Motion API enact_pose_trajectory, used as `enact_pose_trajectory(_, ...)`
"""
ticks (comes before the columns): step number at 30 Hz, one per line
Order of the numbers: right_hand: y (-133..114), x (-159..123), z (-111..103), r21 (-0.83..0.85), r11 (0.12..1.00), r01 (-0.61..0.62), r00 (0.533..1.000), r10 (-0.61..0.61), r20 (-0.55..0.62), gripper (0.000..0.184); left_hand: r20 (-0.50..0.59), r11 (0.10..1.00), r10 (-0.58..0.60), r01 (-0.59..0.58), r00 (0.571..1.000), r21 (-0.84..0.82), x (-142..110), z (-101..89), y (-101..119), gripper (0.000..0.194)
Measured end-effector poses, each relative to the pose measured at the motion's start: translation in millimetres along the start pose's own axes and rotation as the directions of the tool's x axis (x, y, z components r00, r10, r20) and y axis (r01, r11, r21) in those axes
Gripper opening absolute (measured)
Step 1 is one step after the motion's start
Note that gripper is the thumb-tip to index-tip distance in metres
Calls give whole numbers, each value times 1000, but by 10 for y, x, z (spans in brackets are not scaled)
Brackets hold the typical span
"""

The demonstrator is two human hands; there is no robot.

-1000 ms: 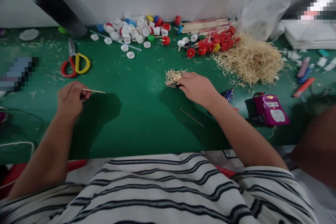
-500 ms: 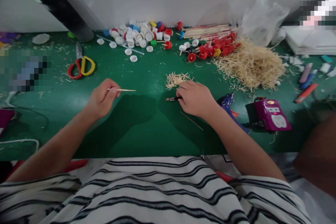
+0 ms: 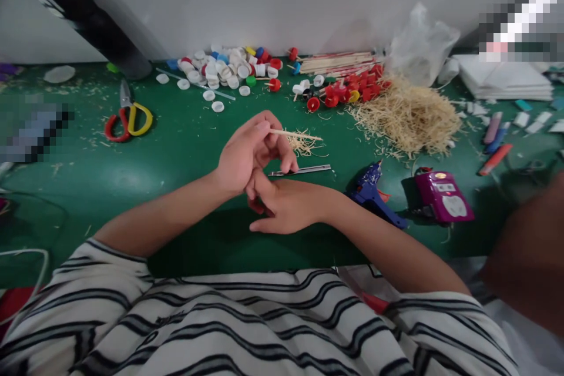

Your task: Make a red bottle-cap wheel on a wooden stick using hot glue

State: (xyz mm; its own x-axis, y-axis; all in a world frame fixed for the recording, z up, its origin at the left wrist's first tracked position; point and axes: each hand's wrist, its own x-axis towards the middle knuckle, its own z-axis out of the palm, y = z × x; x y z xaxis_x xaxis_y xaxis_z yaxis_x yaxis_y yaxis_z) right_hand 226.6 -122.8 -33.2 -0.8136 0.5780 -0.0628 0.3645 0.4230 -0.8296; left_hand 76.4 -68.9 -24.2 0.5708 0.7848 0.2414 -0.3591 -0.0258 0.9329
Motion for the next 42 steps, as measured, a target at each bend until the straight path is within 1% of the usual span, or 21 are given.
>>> enact_pose_trajectory(1, -5, 17, 2, 1, 1000, -3, 1000, 3, -1, 37, 41, 996, -61, 63, 997, -60, -3, 52, 36, 25)
enact_pose_trajectory(3, -1, 34, -11, -21, 999, -31, 999, 31, 9, 32, 92, 982, -137, 148, 986, -121, -37, 86, 91, 27)
enact_pose_trajectory(5, 2, 43, -25, -74, 996, -49, 998, 52, 38, 28, 99, 974, -160, 173, 982, -147, -81, 72, 116, 27)
enact_pose_trajectory(7, -4, 52, -30, -122, 992, -24, 997, 33, 67, 27, 97, 970, -166, 180, 981, -163, -109, 56, 121, 27)
enact_pose_trajectory(10, -26, 62, -25, -188, 982, 14, 997, 0, 74, 26, 129, 962, -190, 210, 973, -173, -112, 58, 125, 26)
enact_pose_trajectory(12, -36, 64, -18, -235, 972, 17, 998, -2, 64, 26, 129, 964, -189, 209, 973, -162, -109, 73, 128, 26)
enact_pose_trajectory(15, -34, 68, 5, -250, 968, 13, 998, 5, 69, 26, 84, 975, -170, 180, 982, -131, -133, 98, 116, 26)
enact_pose_trajectory(18, -20, 84, 46, -237, 971, -16, 996, 36, 80, 27, 44, 976, -179, 183, 983, -119, -183, 119, 74, 27)
enact_pose_trajectory(23, -12, 128, 113, -318, 946, -63, 995, 86, 59, 29, -12, 982, -148, 145, 989, -121, -234, 132, 2, 28)
enact_pose_trajectory(27, -18, 154, 150, -309, 949, -59, 998, 65, 8, 29, -13, 984, -136, 134, 991, -117, -221, 128, 24, 27)
enact_pose_trajectory(31, -73, 134, 98, -317, 946, -65, 998, 58, -32, 31, 39, 988, -136, 138, 990, -75, -170, 114, 118, 28)
enact_pose_trajectory(35, -74, 6, -136, -424, 900, -100, 995, 77, -70, 34, 84, 998, -55, 55, 995, -2, -79, 11, 239, 28)
enact_pose_trajectory(38, 57, -128, -333, -506, 847, -161, 982, 89, -164, 25, 69, 987, 67, -76, 995, 138, -3, -173, 339, 28)
enact_pose_trajectory(40, 184, -191, -408, -594, 760, -265, 955, 121, -271, 22, 61, 959, 95, -108, 994, 263, 40, -323, 414, 34)
enact_pose_trajectory(41, 246, -208, -424, -636, 706, -311, 941, 135, -310, 22, 74, 938, 78, -98, 994, 331, 56, -395, 454, 38)
enact_pose_trajectory(42, 300, -216, -426, -669, 662, -338, 934, 150, -324, 22, 87, 913, 55, -85, 995, 399, 69, -460, 495, 42)
